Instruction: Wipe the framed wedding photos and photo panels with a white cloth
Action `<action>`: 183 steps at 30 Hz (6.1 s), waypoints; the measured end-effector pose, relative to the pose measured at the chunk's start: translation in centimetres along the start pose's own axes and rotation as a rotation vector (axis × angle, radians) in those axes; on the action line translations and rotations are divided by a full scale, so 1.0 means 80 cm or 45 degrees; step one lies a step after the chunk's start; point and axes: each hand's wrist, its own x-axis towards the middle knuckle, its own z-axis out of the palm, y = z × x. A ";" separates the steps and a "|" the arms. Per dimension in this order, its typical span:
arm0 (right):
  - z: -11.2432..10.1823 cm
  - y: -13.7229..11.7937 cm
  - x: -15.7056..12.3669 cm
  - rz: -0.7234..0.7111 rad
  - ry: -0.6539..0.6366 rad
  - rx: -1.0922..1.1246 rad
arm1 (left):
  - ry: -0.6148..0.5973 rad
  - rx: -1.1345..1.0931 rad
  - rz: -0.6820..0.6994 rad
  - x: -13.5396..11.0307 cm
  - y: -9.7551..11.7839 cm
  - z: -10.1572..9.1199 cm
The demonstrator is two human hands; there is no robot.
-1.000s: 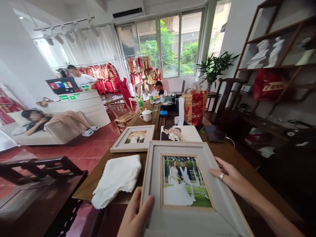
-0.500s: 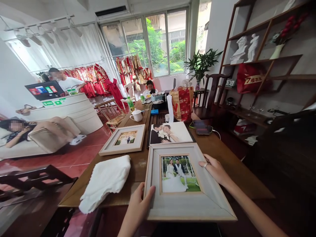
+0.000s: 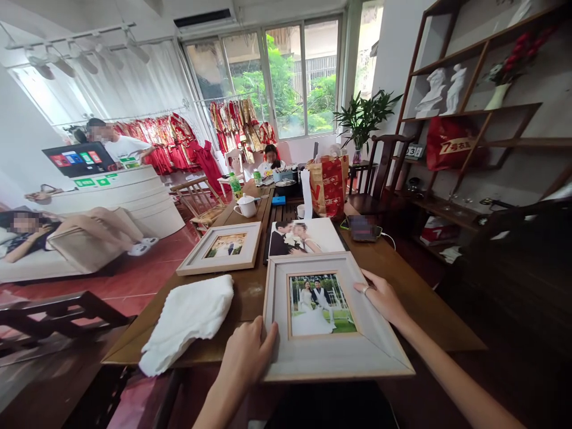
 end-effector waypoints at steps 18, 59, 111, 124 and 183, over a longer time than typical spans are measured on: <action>-0.001 0.005 0.010 -0.388 -0.291 0.196 | 0.044 0.023 -0.086 -0.021 0.001 0.004; -0.015 0.017 -0.012 -0.523 -0.351 0.013 | 0.085 0.285 0.640 0.080 0.041 -0.021; -0.012 0.018 -0.015 -0.560 -0.292 -0.085 | -0.201 0.252 0.936 0.036 0.096 -0.011; -0.015 0.020 -0.013 -0.579 -0.323 -0.041 | -0.031 0.277 0.801 0.019 0.130 0.020; -0.015 0.007 -0.024 -0.422 -0.296 -0.041 | -0.001 0.305 0.670 0.022 0.030 -0.015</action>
